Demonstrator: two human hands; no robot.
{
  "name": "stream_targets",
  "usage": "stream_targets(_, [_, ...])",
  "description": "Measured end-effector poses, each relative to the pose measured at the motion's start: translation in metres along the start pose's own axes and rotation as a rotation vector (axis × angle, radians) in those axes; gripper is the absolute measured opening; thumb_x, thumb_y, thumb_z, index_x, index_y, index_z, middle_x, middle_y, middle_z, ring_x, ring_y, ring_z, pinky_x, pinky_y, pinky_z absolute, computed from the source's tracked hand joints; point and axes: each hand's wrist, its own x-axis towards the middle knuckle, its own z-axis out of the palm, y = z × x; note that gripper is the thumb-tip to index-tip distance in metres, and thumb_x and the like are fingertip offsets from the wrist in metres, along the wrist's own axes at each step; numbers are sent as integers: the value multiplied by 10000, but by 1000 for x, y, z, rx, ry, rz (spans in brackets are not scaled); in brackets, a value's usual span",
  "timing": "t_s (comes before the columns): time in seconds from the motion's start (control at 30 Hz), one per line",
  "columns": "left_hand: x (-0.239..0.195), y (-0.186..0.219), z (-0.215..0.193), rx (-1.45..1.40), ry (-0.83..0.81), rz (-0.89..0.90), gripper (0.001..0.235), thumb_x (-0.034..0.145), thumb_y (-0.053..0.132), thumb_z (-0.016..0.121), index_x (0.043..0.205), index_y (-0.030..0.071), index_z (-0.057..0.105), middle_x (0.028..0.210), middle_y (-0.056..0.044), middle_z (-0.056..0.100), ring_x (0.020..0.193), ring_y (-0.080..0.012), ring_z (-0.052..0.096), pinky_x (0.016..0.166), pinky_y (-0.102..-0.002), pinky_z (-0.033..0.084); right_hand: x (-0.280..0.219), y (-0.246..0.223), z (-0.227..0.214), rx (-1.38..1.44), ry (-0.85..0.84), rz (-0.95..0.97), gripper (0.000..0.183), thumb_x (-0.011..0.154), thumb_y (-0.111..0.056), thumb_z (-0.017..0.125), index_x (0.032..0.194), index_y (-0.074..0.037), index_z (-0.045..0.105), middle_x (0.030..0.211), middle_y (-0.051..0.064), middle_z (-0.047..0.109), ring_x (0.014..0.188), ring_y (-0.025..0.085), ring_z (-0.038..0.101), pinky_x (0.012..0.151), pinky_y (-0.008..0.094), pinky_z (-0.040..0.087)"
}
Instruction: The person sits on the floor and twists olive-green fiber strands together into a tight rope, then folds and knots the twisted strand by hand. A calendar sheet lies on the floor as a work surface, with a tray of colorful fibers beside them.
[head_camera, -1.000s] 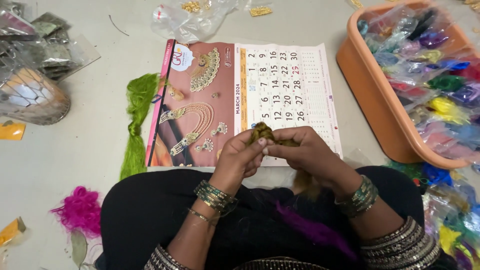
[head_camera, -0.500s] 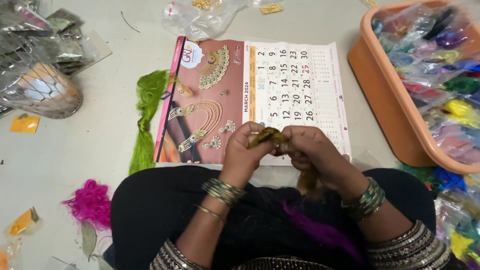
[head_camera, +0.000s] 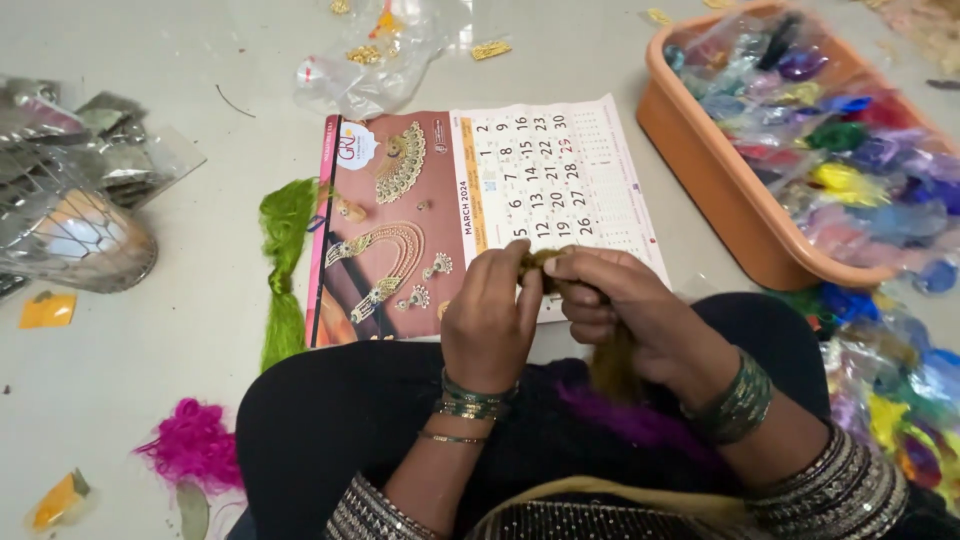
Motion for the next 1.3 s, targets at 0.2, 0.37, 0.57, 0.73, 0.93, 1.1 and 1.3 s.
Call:
stream_targets(0.2, [-20,24,-4,-66,64,22,197,1021,83,613,1206,21,646,1012,-122,677,921,-291,689,801,-377,564,-43,1,6,-118,-68,-158,131,968,-135,634,866,-67,588,601,-66,428,450,30,295,401,225,239])
stream_targets(0.37, [-32,46,-7,-984,-77,-681,193,1000,84,628,1102,-42,732,685,25,590,478,-29,385,417,-221,292,-80,8,14,-279,119,-269,107,937,-148,642,948,-42,655,577,-48,466,425,36,350,392,230,327])
stream_targets(0.57, [-48,54,-27,-1358,-159,-907,93,968,51,650,984,-32,691,584,71,473,381,-7,296,359,-211,216,-100,36,8,-448,171,-438,117,910,-119,666,992,-36,667,673,-41,577,535,29,495,463,213,446])
stream_targets(0.73, [-45,73,-42,-1283,-158,-873,116,937,49,663,1009,-27,712,668,15,612,382,-12,331,351,-212,241,-129,39,28,-614,241,-610,137,892,-98,674,1005,-25,645,741,-7,653,588,51,611,489,243,544])
stream_targets(0.93, [-46,75,-31,-1051,-185,-719,173,919,62,677,1076,-2,710,791,-30,718,412,-6,394,358,-201,284,-156,35,37,-729,408,-723,154,885,-100,675,1012,-18,643,726,48,713,579,94,728,502,253,560])
stream_targets(1.1, [-44,88,-34,-1147,-245,-782,167,939,64,657,1091,-4,652,741,-22,663,406,-9,377,346,-203,260,-158,35,25,-702,403,-793,146,893,-89,673,1013,-12,641,731,46,712,604,91,730,524,242,555])
stream_targets(1.3, [-44,114,-43,-1351,-196,-758,152,961,22,645,1110,-3,634,757,0,616,439,-2,353,389,-197,273,-152,35,5,-453,270,-723,119,923,-82,613,1020,-16,603,786,42,683,576,82,668,508,244,503])
